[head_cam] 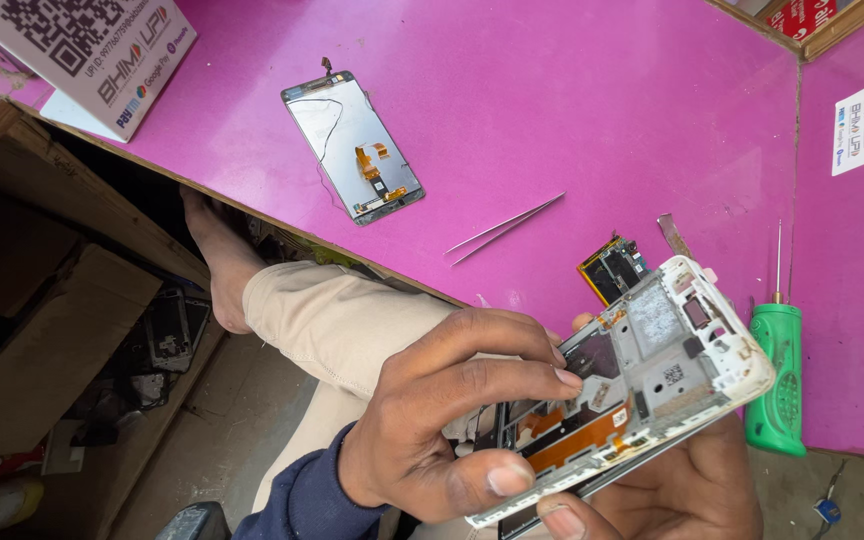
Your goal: The person assembles a white smartphone by inserting the motherboard and battery into the chassis. They then attach the screen assembly and press the edges to secure the device.
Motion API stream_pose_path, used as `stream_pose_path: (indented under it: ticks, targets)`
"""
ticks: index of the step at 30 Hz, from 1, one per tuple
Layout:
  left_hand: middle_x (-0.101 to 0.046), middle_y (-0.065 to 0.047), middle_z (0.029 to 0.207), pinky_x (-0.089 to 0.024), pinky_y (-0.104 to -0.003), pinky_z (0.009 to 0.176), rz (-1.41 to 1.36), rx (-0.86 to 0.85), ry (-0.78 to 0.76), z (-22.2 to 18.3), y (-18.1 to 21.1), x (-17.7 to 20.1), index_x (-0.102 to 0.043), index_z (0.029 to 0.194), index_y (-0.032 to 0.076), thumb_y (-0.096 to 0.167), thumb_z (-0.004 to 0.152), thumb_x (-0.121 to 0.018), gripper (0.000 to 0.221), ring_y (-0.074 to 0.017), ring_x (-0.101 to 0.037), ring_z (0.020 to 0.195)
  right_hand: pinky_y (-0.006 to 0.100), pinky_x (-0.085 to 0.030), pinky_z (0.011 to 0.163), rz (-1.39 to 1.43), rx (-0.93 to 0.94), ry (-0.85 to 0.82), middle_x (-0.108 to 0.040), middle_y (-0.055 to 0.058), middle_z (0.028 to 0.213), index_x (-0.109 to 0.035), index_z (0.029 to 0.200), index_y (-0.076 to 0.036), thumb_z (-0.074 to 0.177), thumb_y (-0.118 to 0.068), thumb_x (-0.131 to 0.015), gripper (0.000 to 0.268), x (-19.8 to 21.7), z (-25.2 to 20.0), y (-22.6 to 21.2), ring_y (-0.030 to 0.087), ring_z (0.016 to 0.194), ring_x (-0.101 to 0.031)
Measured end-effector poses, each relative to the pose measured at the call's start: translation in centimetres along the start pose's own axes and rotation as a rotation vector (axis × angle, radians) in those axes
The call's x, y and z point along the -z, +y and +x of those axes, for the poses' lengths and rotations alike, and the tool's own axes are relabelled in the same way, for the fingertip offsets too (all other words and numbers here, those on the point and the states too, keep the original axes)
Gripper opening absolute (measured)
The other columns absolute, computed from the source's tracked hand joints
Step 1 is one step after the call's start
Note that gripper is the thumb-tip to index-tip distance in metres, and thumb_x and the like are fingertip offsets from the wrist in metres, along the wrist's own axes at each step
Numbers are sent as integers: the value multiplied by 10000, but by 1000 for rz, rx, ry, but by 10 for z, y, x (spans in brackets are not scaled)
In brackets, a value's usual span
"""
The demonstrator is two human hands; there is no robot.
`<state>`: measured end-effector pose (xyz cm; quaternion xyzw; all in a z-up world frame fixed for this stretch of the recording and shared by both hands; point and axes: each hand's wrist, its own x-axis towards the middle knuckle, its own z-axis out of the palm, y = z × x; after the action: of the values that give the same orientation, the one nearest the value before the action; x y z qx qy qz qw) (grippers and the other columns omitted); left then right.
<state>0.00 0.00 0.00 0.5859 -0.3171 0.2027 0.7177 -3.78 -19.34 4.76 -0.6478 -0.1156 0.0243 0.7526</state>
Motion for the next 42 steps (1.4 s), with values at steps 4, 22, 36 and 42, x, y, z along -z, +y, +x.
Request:
stream_pose_path:
  ticks: [4,22,36,42]
  targets:
    - [-677,-112,1203,-559,-336,879,43,-37,-5,1,3,0,-700,1210,59,314,1059,-589,317,-215,-725,1081,575,-449,1094,19,51,-86,-381,237,1579,-137,1667,-131,770,123,-738,1110,10,3,4,358,1465,-420]
    - [-682,-94,1206,-550,-357,1045,-274,39,8,-15,-17,24,-617,1163,90,162,1122,-666,96,-200,-662,1156,563,-427,1130,-59,84,-13,-458,319,1531,-222,1602,74,739,118,-742,1008,-12,10,1,407,1419,-496]
    - [-572,-114,1435,-625,-325,925,-227,466,-70,13,26,22,-494,1460,71,596,713,-889,995,-217,-609,1292,536,-506,1058,-107,168,-28,-451,306,1540,-330,1505,32,760,110,-750,859,-10,3,13,373,1431,-498]
    - [-580,-154,1499,-661,-387,1034,-310,521,-105,13,26,23,-517,1484,75,431,781,-888,870,-265,-602,1388,552,-479,1122,-305,198,-52,-485,317,1542,-367,1494,20,787,52,-794,826,-15,1,13,428,1475,-503]
